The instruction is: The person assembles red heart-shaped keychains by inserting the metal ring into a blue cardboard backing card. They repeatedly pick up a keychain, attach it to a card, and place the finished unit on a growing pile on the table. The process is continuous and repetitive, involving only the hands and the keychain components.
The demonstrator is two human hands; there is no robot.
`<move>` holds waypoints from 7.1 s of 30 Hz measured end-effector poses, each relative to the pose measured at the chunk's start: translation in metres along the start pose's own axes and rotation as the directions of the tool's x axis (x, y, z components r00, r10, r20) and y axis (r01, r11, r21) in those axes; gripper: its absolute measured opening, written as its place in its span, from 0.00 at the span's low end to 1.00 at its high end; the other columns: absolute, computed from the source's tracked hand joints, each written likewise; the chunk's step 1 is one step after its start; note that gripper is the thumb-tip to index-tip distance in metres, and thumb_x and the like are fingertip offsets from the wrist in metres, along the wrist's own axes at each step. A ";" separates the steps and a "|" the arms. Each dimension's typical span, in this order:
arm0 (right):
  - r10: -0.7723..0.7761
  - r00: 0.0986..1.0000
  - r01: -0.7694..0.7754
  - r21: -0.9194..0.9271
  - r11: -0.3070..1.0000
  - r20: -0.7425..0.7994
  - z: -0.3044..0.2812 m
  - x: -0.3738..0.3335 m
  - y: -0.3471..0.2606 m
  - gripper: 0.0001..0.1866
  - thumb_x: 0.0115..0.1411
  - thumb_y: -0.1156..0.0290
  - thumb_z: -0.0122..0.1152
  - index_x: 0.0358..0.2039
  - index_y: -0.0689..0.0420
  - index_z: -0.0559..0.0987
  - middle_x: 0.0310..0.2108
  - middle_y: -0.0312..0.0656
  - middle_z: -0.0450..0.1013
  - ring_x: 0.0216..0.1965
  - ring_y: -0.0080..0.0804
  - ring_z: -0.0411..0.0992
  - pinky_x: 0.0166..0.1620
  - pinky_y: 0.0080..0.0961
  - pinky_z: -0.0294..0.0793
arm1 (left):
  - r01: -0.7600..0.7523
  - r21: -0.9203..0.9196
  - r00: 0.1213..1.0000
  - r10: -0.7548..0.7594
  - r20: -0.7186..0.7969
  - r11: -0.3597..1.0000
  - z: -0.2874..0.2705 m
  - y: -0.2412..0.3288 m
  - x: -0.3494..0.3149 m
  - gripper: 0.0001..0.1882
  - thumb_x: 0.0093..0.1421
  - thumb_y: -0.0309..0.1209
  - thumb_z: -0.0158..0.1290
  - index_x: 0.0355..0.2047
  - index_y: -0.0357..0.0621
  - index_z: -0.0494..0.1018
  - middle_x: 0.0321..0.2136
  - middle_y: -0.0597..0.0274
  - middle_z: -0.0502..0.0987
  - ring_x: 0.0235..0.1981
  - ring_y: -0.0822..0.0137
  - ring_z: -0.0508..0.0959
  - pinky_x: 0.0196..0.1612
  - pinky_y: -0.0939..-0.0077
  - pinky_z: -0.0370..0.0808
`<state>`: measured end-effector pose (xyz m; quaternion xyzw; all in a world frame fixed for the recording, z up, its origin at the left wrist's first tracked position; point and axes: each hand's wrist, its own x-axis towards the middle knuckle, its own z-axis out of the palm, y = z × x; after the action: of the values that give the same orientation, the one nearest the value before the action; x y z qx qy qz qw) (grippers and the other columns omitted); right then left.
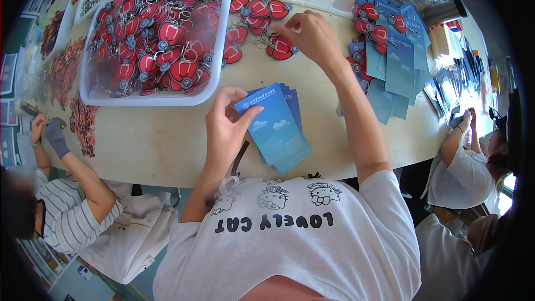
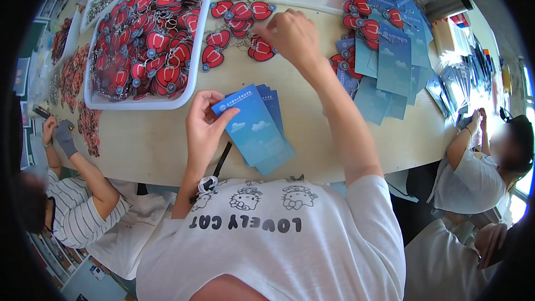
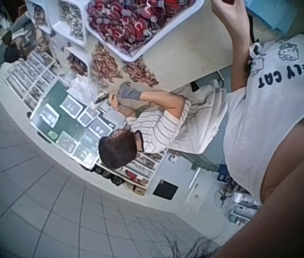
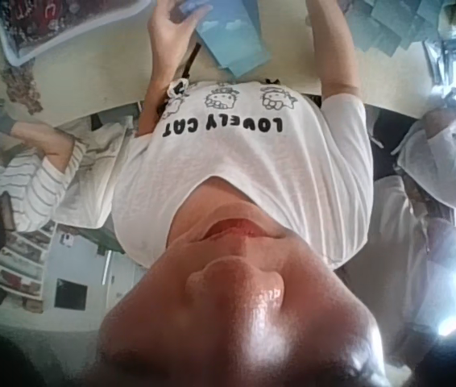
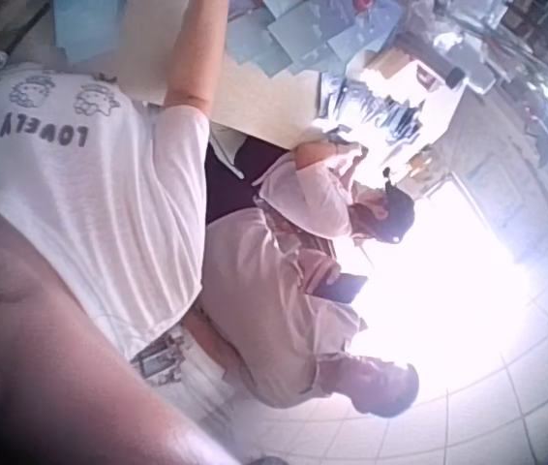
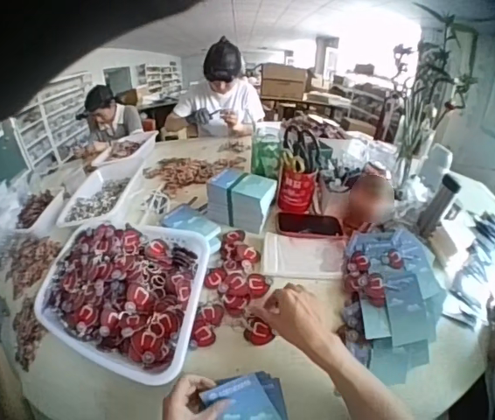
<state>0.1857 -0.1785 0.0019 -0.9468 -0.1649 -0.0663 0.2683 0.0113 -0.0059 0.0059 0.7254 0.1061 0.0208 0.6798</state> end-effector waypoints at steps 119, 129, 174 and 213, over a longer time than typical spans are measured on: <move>0.005 0.999 0.030 0.674 0.738 -0.051 -0.055 -0.079 -0.042 0.07 0.45 0.75 0.72 0.26 0.56 0.82 0.33 0.36 0.68 0.35 0.22 0.68 0.34 0.19 0.70 | -0.128 -0.439 0.989 0.148 0.013 0.889 0.038 0.028 0.022 0.08 0.59 0.24 0.57 0.37 0.34 0.72 0.31 0.67 0.75 0.34 0.81 0.72 0.38 0.87 0.70; 0.059 0.982 -0.189 0.963 0.191 0.181 -0.049 -0.086 -0.053 0.20 0.52 0.81 0.66 0.42 0.60 0.67 0.37 0.37 0.72 0.41 0.21 0.72 0.45 0.20 0.74 | -0.085 -0.537 0.991 0.126 0.040 0.840 0.040 0.031 0.015 0.12 0.64 0.27 0.50 0.46 0.33 0.68 0.39 0.62 0.74 0.41 0.76 0.73 0.47 0.81 0.69; -0.308 0.951 0.297 0.185 0.937 0.033 -0.084 -0.089 -0.003 0.06 0.55 0.80 0.58 0.33 0.60 0.71 0.35 0.42 0.70 0.36 0.39 0.69 0.40 0.29 0.69 | -0.262 0.252 0.943 0.303 -0.139 0.932 0.004 -0.019 -0.004 0.13 0.59 0.23 0.56 0.44 0.31 0.71 0.43 0.62 0.72 0.40 0.74 0.71 0.46 0.80 0.69; 0.208 0.977 -0.104 0.739 0.666 -0.049 -0.060 -0.115 -0.034 0.16 0.60 0.77 0.58 0.48 0.64 0.71 0.40 0.38 0.71 0.40 0.20 0.69 0.44 0.16 0.67 | -0.237 -0.131 0.958 0.254 0.135 0.963 0.034 0.026 -0.001 0.20 0.63 0.26 0.50 0.52 0.35 0.59 0.41 0.55 0.68 0.45 0.63 0.70 0.48 0.72 0.67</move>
<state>0.0636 -0.2151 0.0442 -0.7645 -0.0779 -0.0328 0.6391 0.0195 -0.0404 0.0296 0.6925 -0.0377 0.0562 0.7182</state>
